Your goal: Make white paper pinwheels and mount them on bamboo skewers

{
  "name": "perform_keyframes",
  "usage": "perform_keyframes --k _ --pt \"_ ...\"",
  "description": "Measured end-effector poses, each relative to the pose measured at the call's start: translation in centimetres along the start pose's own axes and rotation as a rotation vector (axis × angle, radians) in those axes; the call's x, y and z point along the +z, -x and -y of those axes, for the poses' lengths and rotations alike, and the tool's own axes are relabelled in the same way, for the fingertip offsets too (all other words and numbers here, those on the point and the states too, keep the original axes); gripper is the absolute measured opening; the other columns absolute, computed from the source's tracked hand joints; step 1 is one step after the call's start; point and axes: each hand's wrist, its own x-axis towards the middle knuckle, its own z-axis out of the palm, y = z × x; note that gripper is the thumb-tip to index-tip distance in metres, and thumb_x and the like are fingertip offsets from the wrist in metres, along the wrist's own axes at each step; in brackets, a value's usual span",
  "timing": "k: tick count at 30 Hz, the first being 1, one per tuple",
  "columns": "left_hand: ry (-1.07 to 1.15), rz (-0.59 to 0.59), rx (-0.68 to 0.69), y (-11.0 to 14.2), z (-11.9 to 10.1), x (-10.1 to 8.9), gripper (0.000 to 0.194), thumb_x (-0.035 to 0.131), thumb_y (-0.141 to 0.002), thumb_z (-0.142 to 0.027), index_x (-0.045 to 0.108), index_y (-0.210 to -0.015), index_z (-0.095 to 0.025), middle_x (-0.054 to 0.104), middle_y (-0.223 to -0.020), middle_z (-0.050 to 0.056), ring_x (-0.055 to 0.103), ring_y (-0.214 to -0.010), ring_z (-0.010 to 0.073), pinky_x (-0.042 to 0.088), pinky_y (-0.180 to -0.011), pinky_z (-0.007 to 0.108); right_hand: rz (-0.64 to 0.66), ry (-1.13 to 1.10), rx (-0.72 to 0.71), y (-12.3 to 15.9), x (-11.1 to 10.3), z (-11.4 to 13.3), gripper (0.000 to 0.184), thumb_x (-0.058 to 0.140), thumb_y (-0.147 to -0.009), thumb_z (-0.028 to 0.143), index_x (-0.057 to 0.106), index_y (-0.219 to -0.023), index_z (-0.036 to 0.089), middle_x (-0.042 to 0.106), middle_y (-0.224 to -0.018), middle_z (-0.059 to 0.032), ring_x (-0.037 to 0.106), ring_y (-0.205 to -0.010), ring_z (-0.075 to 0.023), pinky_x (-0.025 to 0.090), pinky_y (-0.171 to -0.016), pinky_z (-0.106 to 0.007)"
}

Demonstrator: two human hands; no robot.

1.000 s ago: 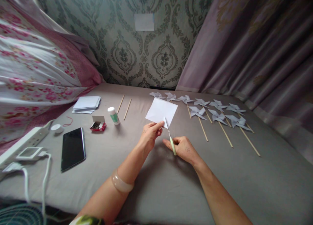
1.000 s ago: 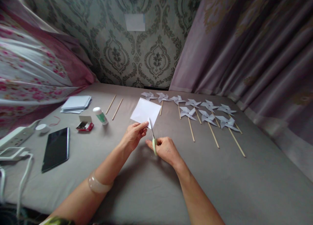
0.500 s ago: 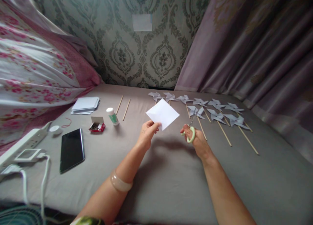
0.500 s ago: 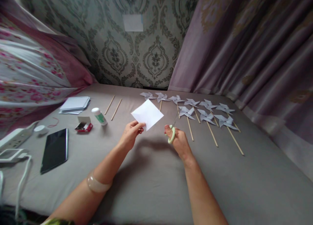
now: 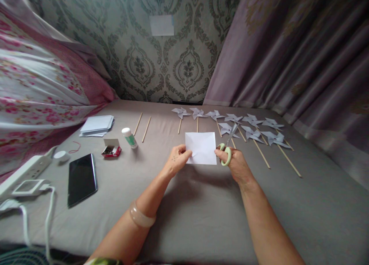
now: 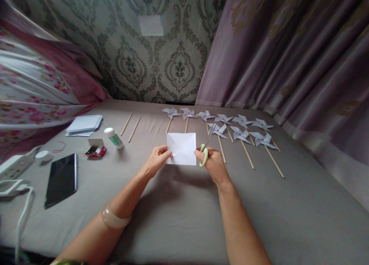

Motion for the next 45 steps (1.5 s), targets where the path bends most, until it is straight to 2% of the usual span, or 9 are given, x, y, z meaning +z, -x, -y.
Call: perform_keyframes --k 7,12,17,24,31,34,37,41,45 --pt "0.011 -0.037 0.003 0.2 -0.3 -0.1 0.009 0.055 -0.059 -0.022 0.058 -0.053 -0.016 0.049 -0.052 -0.003 0.041 -0.054 0.0111 0.027 -0.053 0.024 0.029 0.003 0.011 -0.2 0.1 -0.5 0.026 0.070 -0.059 0.038 0.055 -0.058 0.017 0.042 -0.054 0.0057 0.034 -0.053 -0.0082 0.028 -0.050 -0.022" --pt "0.240 -0.067 -0.061 0.2 -0.4 -0.4 0.017 0.068 -0.060 -0.031 0.062 -0.059 -0.016 0.053 -0.061 -0.001 0.045 -0.059 0.0106 0.032 -0.057 0.023 -0.018 -0.142 0.027 -0.1 1.0 -0.8 0.029 0.075 -0.056 0.038 0.055 -0.057 0.017 0.043 -0.053 0.0062 0.034 -0.053 -0.0076 0.028 -0.050 -0.022" --pt "0.451 0.006 -0.077 0.2 -0.2 0.0 0.032 0.076 -0.061 -0.045 0.065 -0.068 -0.015 0.054 -0.065 -0.001 0.046 -0.059 0.0080 0.034 -0.059 0.022 -0.127 -0.362 0.090 -0.2 2.6 -1.2 0.035 0.079 -0.051 0.038 0.052 -0.057 0.017 0.040 -0.050 0.0084 0.029 -0.047 -0.0059 0.023 -0.045 -0.022" --pt "0.382 -0.021 -0.068 0.6 0.5 1.4 0.030 0.082 -0.055 -0.035 0.071 -0.076 -0.016 0.065 -0.074 0.001 0.046 -0.059 0.0075 0.036 -0.062 0.023 -0.166 -0.451 0.092 0.2 4.3 -1.7 0.039 0.079 -0.053 0.039 0.045 -0.055 0.019 0.040 -0.050 0.0083 0.032 -0.047 -0.0063 0.024 -0.045 -0.022" --pt "0.366 -0.059 -0.071 0.6 0.7 1.7 0.029 0.081 -0.053 -0.035 0.071 -0.071 -0.014 0.067 -0.072 0.003 0.047 -0.057 0.0081 0.036 -0.060 0.024 -0.115 -0.322 0.044 0.6 4.7 -1.9 0.041 0.075 -0.059 0.048 0.046 -0.058 0.020 0.039 -0.051 0.0068 0.031 -0.049 -0.0080 0.025 -0.047 -0.024" --pt "0.388 -0.108 -0.064 0.2 0.8 1.1 0.030 0.081 -0.052 -0.034 0.070 -0.070 -0.013 0.065 -0.067 0.002 0.046 -0.054 0.0071 0.036 -0.058 0.023 -0.030 -0.139 0.051 0.6 4.1 -1.5 0.046 0.068 -0.064 0.060 0.047 -0.058 0.020 0.039 -0.052 0.0060 0.031 -0.050 -0.0087 0.025 -0.048 -0.025" --pt "0.435 -0.173 -0.051 -0.3 0.5 0.3 0.031 0.082 -0.051 -0.033 0.066 -0.068 -0.013 0.059 -0.060 -0.001 0.045 -0.052 0.0060 0.034 -0.055 0.022 0.164 0.103 0.086 0.8 3.5 -1.2 0.052 0.056 -0.070 0.069 0.052 -0.061 0.018 0.038 -0.050 0.0058 0.032 -0.049 -0.0097 0.025 -0.048 -0.026" --pt "0.520 -0.237 -0.061 -0.7 -0.2 -0.6 0.033 0.083 -0.046 -0.029 0.059 -0.062 -0.013 0.054 -0.053 -0.003 0.045 -0.049 0.0052 0.033 -0.051 0.020 0.421 0.319 0.076 1.3 3.4 -1.2 0.055 0.047 -0.077 0.069 0.056 -0.064 0.016 0.042 -0.053 0.0041 0.036 -0.052 -0.0105 0.026 -0.050 -0.025" --pt "0.558 -0.249 -0.071 -0.7 -0.6 -0.9 0.034 0.083 -0.045 -0.028 0.057 -0.061 -0.013 0.054 -0.054 -0.004 0.045 -0.048 0.0049 0.032 -0.049 0.020 0.553 0.420 0.029 1.8 3.8 -1.3 0.058 0.041 -0.080 0.069 0.054 -0.061 0.016 0.040 -0.052 0.0041 0.034 -0.053 -0.0106 0.025 -0.050 -0.024"
